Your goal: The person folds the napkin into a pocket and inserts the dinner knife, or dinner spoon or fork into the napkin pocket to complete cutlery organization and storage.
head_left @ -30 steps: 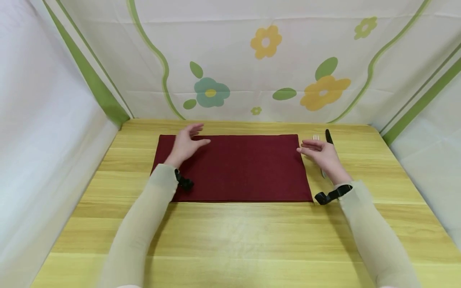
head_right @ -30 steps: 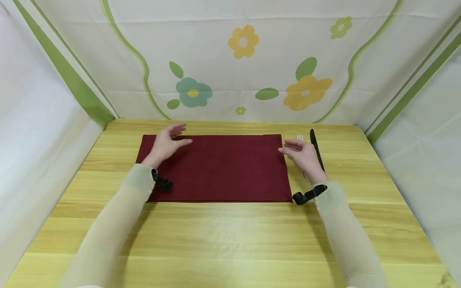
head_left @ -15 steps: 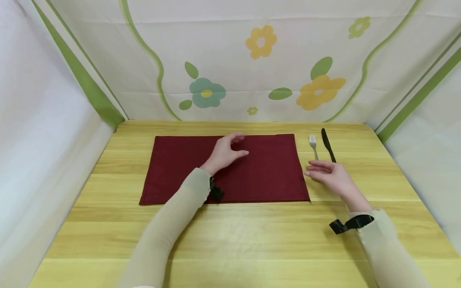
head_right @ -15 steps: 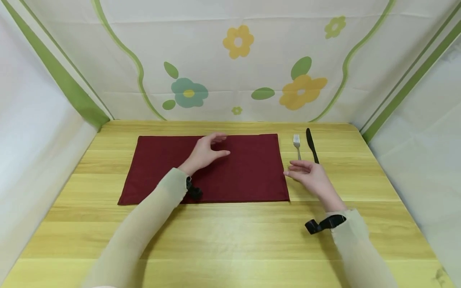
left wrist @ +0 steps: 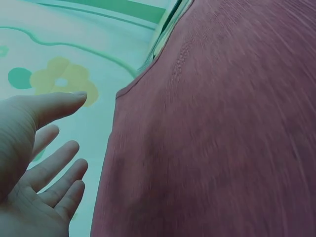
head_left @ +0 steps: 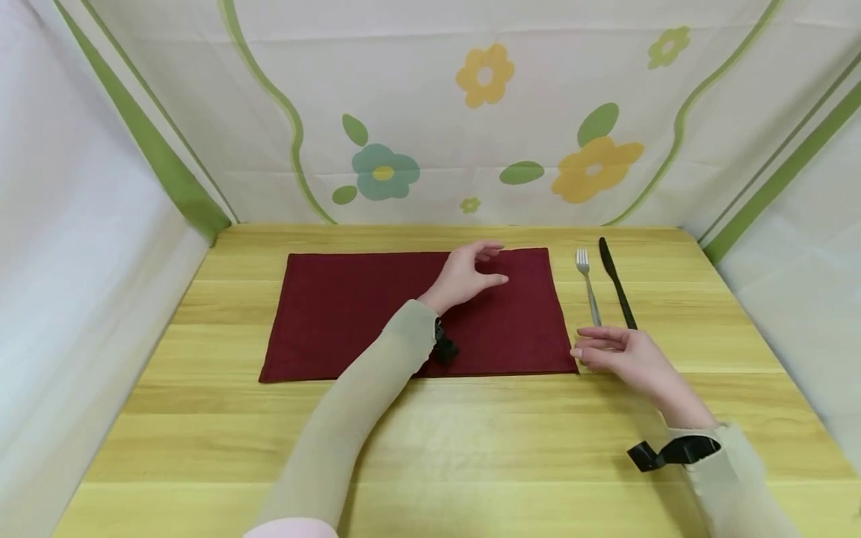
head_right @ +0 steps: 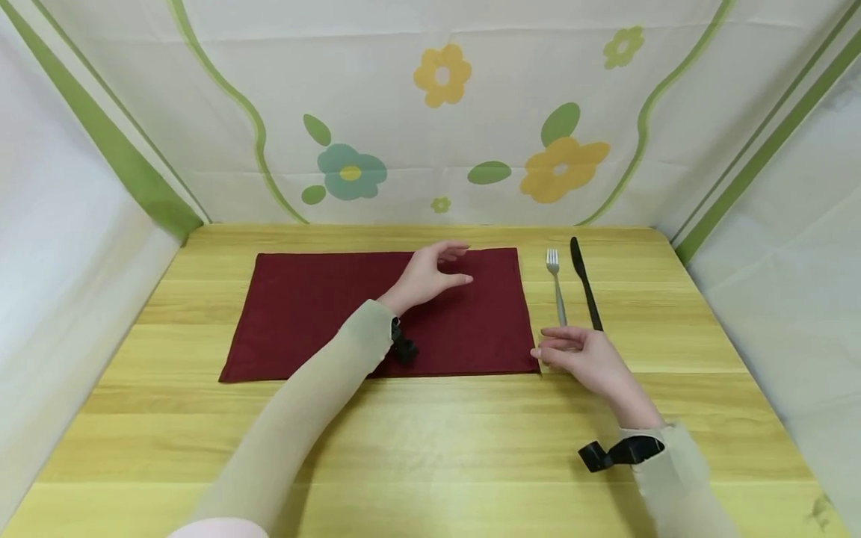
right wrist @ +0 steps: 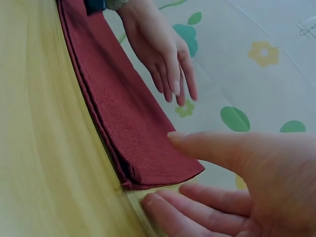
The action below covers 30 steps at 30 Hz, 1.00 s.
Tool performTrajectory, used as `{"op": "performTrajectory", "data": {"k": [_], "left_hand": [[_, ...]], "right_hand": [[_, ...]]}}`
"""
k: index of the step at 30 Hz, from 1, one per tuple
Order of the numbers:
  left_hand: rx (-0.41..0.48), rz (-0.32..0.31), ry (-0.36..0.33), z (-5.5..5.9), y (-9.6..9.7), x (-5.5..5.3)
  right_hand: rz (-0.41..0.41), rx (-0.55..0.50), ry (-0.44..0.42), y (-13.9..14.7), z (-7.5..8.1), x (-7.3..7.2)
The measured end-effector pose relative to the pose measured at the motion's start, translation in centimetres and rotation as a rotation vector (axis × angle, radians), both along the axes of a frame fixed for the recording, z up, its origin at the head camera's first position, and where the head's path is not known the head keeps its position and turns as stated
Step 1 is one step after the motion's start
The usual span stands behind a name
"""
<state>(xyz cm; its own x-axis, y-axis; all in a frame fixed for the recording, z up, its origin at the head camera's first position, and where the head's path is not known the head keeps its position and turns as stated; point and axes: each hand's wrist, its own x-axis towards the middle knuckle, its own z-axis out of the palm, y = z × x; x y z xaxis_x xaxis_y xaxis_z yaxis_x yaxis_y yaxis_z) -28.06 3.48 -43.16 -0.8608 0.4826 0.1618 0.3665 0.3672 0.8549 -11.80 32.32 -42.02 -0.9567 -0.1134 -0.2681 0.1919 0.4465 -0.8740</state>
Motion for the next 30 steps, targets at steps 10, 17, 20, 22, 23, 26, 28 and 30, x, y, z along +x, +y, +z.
{"op": "performTrajectory", "data": {"k": [10,17,20,22,23,26,28,30], "left_hand": [[-0.029,-0.016,-0.036,0.1,3.4,-0.7],[-0.078,-0.013,-0.04,0.1,4.4,-1.3],[-0.1,-0.014,-0.035,0.2,4.7,-1.6],[-0.123,-0.017,-0.035,0.3,5.0,-1.8],[-0.14,-0.017,-0.034,0.3,5.1,-1.9],[-0.196,-0.014,-0.034,0.2,5.6,-2.2],[-0.238,-0.017,-0.025,0.2,6.0,-2.5],[-0.281,-0.027,-0.015,0.2,6.4,-2.7]], "right_hand": [[-0.021,-0.096,-0.031,-0.2,-0.4,1.4],[-0.038,-0.03,-0.017,-0.6,-0.7,1.6],[-0.035,0.027,-0.01,-0.7,-0.6,1.6],[-0.03,0.035,-0.014,-0.7,-0.6,1.7],[-0.031,0.032,-0.018,-0.7,-0.5,1.7],[-0.04,0.014,-0.025,-0.8,-0.4,1.8],[-0.045,-0.013,-0.024,-0.9,-0.4,1.8],[-0.051,-0.045,-0.024,-1.0,-0.4,1.8]]}}
